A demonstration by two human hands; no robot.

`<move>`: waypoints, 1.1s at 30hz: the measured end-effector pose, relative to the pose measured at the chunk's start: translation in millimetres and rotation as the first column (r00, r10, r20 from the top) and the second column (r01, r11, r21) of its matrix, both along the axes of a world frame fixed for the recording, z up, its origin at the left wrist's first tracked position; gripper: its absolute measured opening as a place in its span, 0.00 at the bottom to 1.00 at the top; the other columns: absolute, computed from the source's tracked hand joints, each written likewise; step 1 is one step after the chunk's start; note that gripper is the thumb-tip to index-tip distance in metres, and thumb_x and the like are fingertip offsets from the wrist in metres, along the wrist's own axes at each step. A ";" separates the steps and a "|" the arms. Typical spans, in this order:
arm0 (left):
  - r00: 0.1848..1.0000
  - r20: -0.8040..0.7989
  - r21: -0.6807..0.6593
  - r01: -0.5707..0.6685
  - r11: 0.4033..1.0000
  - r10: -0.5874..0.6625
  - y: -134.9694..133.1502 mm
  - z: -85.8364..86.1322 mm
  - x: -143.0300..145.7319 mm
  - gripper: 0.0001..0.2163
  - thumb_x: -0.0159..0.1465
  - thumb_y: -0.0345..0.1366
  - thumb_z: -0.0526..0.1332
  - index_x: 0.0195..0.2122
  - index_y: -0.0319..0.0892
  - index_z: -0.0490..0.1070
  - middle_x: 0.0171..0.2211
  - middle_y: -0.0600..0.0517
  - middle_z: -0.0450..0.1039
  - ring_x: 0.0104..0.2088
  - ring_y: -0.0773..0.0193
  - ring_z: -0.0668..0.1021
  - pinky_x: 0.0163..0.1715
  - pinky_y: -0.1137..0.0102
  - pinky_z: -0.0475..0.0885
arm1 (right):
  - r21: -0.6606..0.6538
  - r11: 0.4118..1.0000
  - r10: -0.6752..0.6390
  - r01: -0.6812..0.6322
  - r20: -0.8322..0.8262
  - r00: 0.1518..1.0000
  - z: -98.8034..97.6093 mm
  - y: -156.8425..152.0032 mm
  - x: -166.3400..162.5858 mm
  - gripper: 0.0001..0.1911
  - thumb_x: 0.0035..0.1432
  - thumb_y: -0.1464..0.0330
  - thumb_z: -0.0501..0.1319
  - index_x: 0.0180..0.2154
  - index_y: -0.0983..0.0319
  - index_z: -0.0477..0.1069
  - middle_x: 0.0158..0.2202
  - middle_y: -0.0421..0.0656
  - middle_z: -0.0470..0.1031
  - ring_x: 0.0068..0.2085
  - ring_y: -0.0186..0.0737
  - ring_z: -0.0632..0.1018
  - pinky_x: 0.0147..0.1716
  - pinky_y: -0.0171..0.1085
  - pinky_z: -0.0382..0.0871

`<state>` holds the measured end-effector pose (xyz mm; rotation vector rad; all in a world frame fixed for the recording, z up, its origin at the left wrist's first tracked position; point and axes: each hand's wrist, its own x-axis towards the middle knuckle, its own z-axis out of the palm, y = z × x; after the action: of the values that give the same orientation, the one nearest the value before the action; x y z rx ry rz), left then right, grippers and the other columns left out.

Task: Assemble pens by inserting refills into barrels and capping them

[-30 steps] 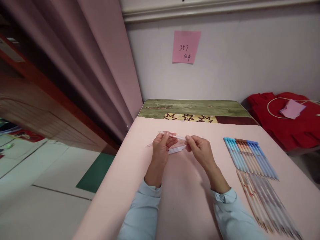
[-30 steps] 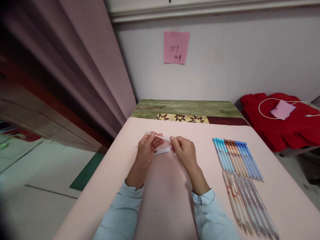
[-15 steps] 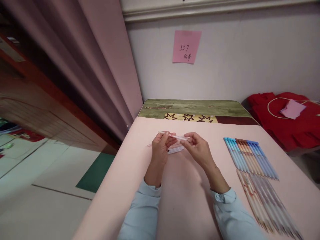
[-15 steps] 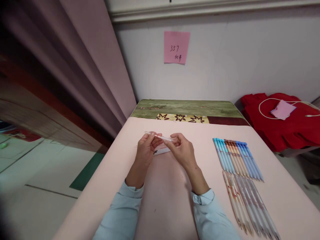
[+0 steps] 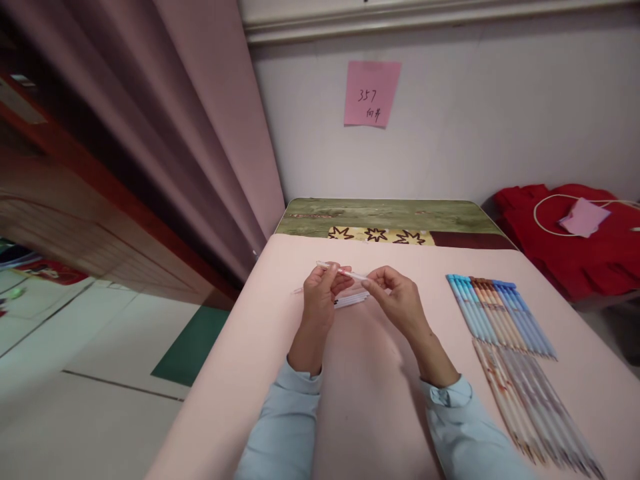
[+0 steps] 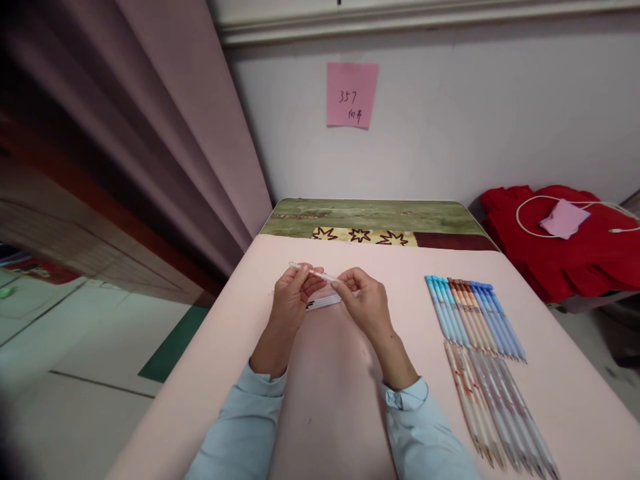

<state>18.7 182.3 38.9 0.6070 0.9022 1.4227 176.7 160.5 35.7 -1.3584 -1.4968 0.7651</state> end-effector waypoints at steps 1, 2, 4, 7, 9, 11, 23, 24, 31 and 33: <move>1.000 -0.003 0.001 0.006 1.000 -0.006 -0.2 0.1 0.2 0.15 0.56 0.40 0.71 0.37 0.37 0.70 0.33 0.46 0.81 0.28 0.66 0.82 0.35 0.70 0.78 | -0.027 1.000 0.008 -0.008 0.001 1.000 0.1 -0.2 0.1 0.20 0.61 0.51 0.61 0.28 0.59 0.74 0.23 0.40 0.75 0.27 0.38 0.75 0.31 0.35 0.67; 1.000 -0.006 -0.001 0.013 1.000 -0.013 -0.4 0.3 0.4 0.15 0.56 0.41 0.72 0.37 0.37 0.70 0.33 0.46 0.81 0.28 0.67 0.82 0.35 0.70 0.78 | -0.055 0.998 0.014 -0.014 -0.003 1.000 0.1 -0.4 0.1 0.24 0.63 0.50 0.57 0.25 0.59 0.73 0.21 0.40 0.74 0.26 0.38 0.75 0.31 0.35 0.67; 1.000 -0.008 -0.003 0.019 1.000 -0.019 -0.8 0.8 0.6 0.15 0.56 0.41 0.72 0.37 0.38 0.71 0.34 0.46 0.81 0.28 0.67 0.81 0.36 0.70 0.78 | -0.086 0.996 0.018 -0.019 -0.019 1.000 0.0 -0.6 -0.5 0.26 0.65 0.49 0.54 0.24 0.59 0.74 0.21 0.41 0.74 0.26 0.38 0.75 0.31 0.36 0.67; 1.000 -0.012 0.001 0.018 1.000 -0.018 -1.0 1.3 0.6 0.16 0.56 0.42 0.72 0.37 0.38 0.70 0.33 0.47 0.81 0.28 0.66 0.82 0.35 0.70 0.78 | -0.047 0.999 -0.020 0.019 -0.031 0.999 0.3 -0.6 -2.1 0.19 0.57 0.50 0.64 0.37 0.59 0.76 0.27 0.40 0.77 0.29 0.39 0.76 0.32 0.35 0.67; 1.000 -0.018 0.003 0.016 1.000 -0.016 -1.0 1.5 0.6 0.16 0.56 0.42 0.72 0.37 0.38 0.70 0.33 0.47 0.81 0.28 0.66 0.81 0.35 0.70 0.78 | -0.008 1.000 -0.027 0.027 -0.021 0.999 1.0 -0.7 -2.8 0.18 0.53 0.53 0.69 0.39 0.59 0.75 0.29 0.39 0.77 0.31 0.38 0.76 0.32 0.35 0.67; 1.000 -0.026 0.004 0.014 1.000 -0.014 -1.1 1.9 0.9 0.16 0.56 0.41 0.71 0.37 0.38 0.70 0.33 0.47 0.81 0.28 0.67 0.81 0.35 0.70 0.78 | -0.007 1.000 -0.018 0.018 -0.004 1.000 1.8 -1.0 -2.8 0.15 0.55 0.55 0.67 0.35 0.59 0.75 0.28 0.39 0.76 0.30 0.37 0.75 0.32 0.35 0.66; 0.998 -0.025 0.079 0.061 0.995 -0.059 -2.6 2.1 -1.2 0.15 0.56 0.41 0.71 0.36 0.38 0.70 0.32 0.46 0.81 0.31 0.64 0.82 0.38 0.68 0.78 | -0.067 0.996 0.063 -0.060 0.044 0.997 12.4 -6.9 -1.0 0.21 0.63 0.52 0.58 0.24 0.58 0.73 0.20 0.39 0.74 0.25 0.37 0.74 0.29 0.35 0.65; 0.998 -0.017 0.088 0.060 0.994 -0.059 -2.4 2.8 -0.7 0.15 0.56 0.41 0.71 0.36 0.38 0.70 0.32 0.47 0.81 0.31 0.64 0.82 0.39 0.68 0.78 | -0.065 0.996 0.067 -0.066 0.016 0.998 13.5 -7.1 -1.4 0.22 0.63 0.52 0.58 0.24 0.58 0.73 0.20 0.39 0.74 0.24 0.37 0.74 0.29 0.35 0.66; 0.991 0.057 0.186 -0.133 0.974 0.124 -4.8 33.4 -8.8 0.17 0.55 0.43 0.72 0.39 0.40 0.71 0.31 0.50 0.80 0.27 0.67 0.80 0.32 0.71 0.78 | -0.079 0.997 -0.012 -0.012 -0.290 0.957 7.7 -7.2 -13.0 0.25 0.64 0.47 0.53 0.42 0.59 0.75 0.29 0.41 0.79 0.30 0.38 0.79 0.32 0.35 0.71; 0.986 0.083 0.245 -0.161 0.956 0.144 -16.6 46.6 -12.8 0.17 0.57 0.44 0.71 0.41 0.41 0.71 0.28 0.53 0.77 0.25 0.69 0.78 0.28 0.74 0.76 | -0.105 0.994 -0.053 0.032 -0.201 0.978 4.6 -17.1 -18.7 0.21 0.64 0.51 0.56 0.42 0.60 0.75 0.29 0.41 0.79 0.30 0.38 0.79 0.32 0.34 0.70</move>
<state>5.9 165.7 85.5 0.6877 0.7353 1.7034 158.0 143.4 40.4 -1.3390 -1.2792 0.9346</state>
